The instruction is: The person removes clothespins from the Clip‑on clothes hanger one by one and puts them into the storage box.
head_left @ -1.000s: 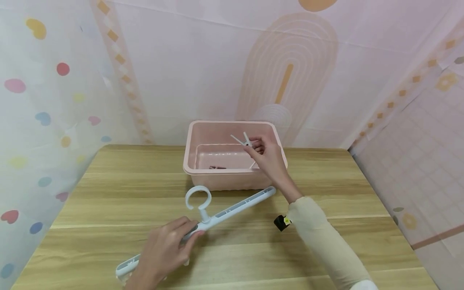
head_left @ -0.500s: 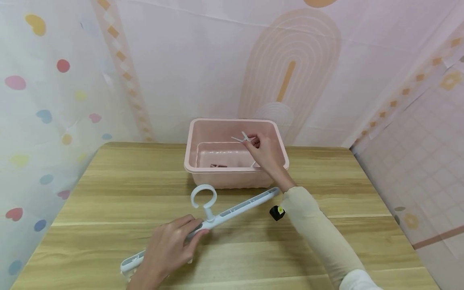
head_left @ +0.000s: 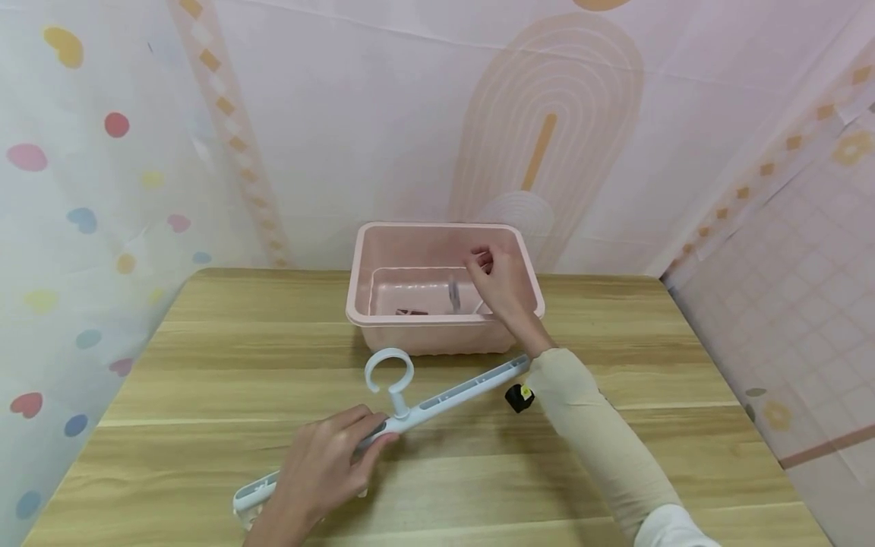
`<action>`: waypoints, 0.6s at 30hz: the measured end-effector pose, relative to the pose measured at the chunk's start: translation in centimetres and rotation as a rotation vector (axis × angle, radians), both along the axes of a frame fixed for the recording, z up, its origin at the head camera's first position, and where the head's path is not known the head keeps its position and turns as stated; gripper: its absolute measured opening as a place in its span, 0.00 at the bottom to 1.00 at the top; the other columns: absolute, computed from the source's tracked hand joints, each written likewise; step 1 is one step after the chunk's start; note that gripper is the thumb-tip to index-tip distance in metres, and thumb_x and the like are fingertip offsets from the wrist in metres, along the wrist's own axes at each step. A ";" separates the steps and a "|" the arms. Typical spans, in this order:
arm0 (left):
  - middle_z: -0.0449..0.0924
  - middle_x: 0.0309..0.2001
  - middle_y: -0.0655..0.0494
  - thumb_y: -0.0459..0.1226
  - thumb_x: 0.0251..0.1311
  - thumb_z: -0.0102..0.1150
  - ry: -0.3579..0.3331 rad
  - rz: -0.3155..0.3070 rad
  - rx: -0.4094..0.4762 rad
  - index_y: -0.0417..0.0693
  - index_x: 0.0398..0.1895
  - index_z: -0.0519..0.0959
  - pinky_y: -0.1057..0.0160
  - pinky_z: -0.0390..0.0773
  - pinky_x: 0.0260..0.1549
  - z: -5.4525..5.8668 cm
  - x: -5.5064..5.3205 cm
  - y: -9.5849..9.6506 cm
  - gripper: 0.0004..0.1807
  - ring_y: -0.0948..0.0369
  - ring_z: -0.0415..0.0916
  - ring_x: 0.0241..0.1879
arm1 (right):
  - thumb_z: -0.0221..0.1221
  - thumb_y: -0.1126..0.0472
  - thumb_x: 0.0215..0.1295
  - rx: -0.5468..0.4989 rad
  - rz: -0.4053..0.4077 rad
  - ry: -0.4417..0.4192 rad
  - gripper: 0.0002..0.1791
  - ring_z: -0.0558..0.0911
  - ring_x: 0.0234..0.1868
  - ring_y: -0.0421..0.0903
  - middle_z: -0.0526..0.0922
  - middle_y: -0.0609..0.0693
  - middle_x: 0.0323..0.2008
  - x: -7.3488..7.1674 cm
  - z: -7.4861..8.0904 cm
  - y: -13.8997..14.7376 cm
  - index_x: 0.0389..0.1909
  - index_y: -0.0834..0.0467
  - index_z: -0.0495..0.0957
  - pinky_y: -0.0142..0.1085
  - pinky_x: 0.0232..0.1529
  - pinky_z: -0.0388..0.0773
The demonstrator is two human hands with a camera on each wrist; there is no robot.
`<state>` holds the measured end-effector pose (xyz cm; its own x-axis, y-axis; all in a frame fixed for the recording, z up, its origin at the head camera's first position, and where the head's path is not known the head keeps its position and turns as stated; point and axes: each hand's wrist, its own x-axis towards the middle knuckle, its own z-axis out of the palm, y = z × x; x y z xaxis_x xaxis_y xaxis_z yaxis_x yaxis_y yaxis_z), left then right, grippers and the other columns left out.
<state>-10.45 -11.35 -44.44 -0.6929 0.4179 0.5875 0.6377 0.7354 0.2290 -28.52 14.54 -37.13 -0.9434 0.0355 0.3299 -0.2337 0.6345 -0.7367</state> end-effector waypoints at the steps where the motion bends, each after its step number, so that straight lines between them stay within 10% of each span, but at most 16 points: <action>1: 0.76 0.25 0.69 0.46 0.55 0.71 -0.002 -0.001 -0.001 0.54 0.30 0.86 0.81 0.57 0.17 0.0 0.0 0.0 0.08 0.78 0.56 0.19 | 0.60 0.58 0.69 0.004 -0.012 0.001 0.14 0.84 0.39 0.53 0.86 0.59 0.40 0.1 0.1 0.0 0.48 0.64 0.81 0.37 0.42 0.79; 18: 0.77 0.24 0.69 0.48 0.58 0.68 0.018 -0.030 -0.011 0.54 0.31 0.86 0.79 0.60 0.18 0.5 -0.6 0.3 0.09 0.77 0.58 0.19 | 0.63 0.55 0.69 -0.092 0.029 0.060 0.12 0.83 0.40 0.50 0.86 0.57 0.39 2.5 0.8 0.9 0.45 0.60 0.82 0.33 0.43 0.79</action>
